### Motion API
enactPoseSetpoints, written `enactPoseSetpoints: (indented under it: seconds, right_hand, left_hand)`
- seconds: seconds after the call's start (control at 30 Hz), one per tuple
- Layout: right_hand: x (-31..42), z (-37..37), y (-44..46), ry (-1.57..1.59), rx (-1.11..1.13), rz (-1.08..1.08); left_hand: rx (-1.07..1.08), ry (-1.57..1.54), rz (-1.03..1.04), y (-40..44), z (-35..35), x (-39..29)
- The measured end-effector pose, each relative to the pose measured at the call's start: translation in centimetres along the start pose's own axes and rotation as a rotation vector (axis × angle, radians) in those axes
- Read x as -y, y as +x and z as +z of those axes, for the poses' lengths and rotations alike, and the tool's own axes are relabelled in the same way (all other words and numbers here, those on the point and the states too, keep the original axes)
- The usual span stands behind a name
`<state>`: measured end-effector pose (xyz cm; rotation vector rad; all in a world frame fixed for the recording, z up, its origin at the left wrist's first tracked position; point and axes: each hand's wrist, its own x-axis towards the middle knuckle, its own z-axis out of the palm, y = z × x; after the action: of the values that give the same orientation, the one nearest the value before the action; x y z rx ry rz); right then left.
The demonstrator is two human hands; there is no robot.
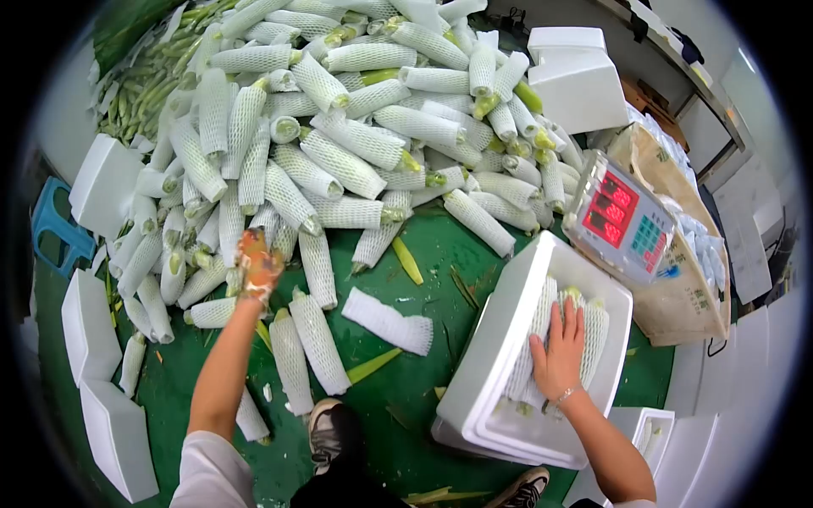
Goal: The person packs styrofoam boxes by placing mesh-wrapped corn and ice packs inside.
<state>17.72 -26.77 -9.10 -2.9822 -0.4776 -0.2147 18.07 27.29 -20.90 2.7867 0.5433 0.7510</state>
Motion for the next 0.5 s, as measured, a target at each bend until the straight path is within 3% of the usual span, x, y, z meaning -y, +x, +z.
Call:
enactPoseSetpoints:
  seconds: [0.1,0.13,0.23,0.27,0.37,0.47,0.5]
  right_hand:
    - [-0.8,-2.4,0.7,0.153,0.128,-0.003]
    - [-0.8,-3.3,0.8,0.227,0.037,-0.029]
    - [2.0,-9.5,-0.2,0.547,0.119,0.246]
    - [2.7,-11.0,-1.2,0.526,0.031,0.195]
    - [4.9,-15.5,-4.8,0.498,0.074,0.136]
    - [8.5,-16.5,-6.9,0.540,0.184,-0.088]
    - [9.9,-16.3,-6.6,0.484,0.151,-0.323]
  left_hand:
    - [0.200,0.401,-0.176,2.0,1.9,3.0]
    - [0.168,0.540,-0.192,1.8,2.2,2.5]
    - [0.250,0.445,-0.292,1.5,3.2,4.2]
    - [0.177,0.338,-0.236,1.0,2.5,4.6]
    - [0.572,-0.266,-0.453,-1.9,2.7,11.4]
    - [0.633,-0.831,-0.392,-7.7,-11.0,2.7]
    - [0.707,-0.925,-0.323,-8.8,-14.7,-0.3]
